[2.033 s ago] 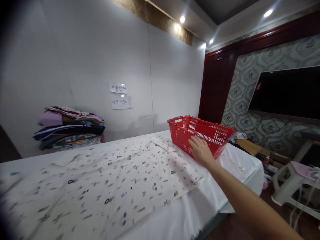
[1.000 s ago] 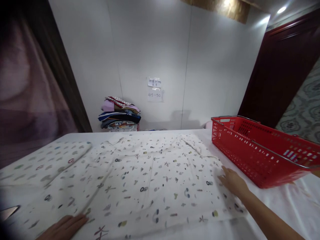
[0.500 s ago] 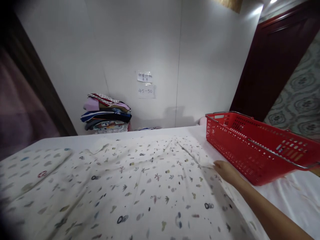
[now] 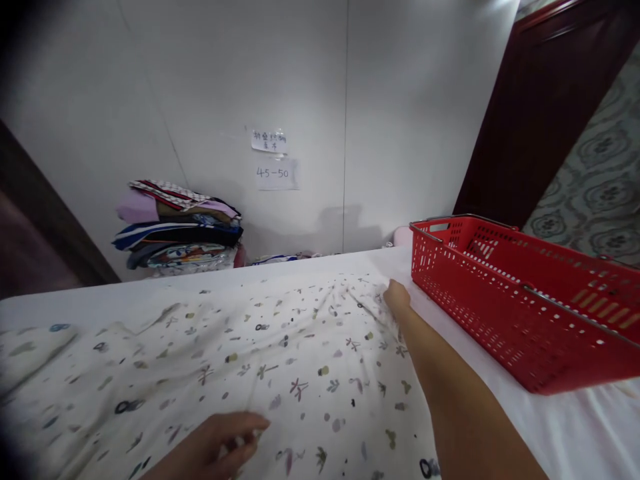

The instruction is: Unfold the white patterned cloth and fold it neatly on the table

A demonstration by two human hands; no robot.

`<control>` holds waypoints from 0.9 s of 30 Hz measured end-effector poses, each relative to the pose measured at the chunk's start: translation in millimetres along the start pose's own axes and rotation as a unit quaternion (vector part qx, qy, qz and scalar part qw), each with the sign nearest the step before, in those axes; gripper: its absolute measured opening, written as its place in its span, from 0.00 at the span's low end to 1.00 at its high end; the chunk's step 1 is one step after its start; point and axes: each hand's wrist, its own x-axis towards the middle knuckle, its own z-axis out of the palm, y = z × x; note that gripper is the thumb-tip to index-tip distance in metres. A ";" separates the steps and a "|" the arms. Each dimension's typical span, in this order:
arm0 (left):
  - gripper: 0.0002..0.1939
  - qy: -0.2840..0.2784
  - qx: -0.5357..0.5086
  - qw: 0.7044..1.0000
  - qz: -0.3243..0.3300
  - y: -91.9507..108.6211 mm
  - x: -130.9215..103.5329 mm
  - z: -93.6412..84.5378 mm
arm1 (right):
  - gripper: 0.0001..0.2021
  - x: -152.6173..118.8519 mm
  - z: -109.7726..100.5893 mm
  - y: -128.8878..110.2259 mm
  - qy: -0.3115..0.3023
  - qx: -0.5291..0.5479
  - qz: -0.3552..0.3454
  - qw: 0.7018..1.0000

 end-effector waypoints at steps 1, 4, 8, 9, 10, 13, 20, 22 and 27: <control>0.16 -0.037 0.007 0.999 0.033 16.9 11.8 4.8 | 0.11 -5.7 1.8 -10.2 0.004 0.016 -0.023 1.000; 0.21 -0.114 -0.124 0.985 0.046 62.1 45.0 22.0 | 0.17 -47.7 0.9 -52.9 -0.067 0.068 -0.133 0.986; 0.29 -0.147 -0.430 0.890 0.022 88.3 69.3 47.5 | 0.22 -108.5 -11.7 -101.5 -0.296 0.151 -0.307 0.892; 0.28 -0.153 -0.477 0.865 0.026 88.2 70.5 52.5 | 0.24 -109.7 -14.8 -104.6 -0.337 0.160 -0.331 0.867; 0.28 -0.150 -0.507 0.848 0.022 86.2 70.0 56.5 | 0.24 -102.8 -17.3 -102.8 -0.332 0.154 -0.326 0.872; 0.25 -0.111 -0.534 0.838 -0.028 73.1 61.6 63.2 | 0.19 -47.9 -19.6 -70.8 -0.159 -0.011 -0.103 0.982; 0.22 -0.090 -0.490 0.856 -0.136 46.9 42.7 72.5 | 0.11 31.8 -0.1 13.4 -0.119 -0.161 0.187 0.962; 0.20 -0.076 -0.464 0.871 -0.140 44.4 40.1 75.7 | 0.12 31.0 4.3 14.6 -0.118 -0.138 0.191 0.965; 0.16 -0.024 -0.430 0.896 -0.110 46.5 25.9 76.6 | 0.08 22.9 -6.7 -14.3 -0.108 -0.025 0.121 0.986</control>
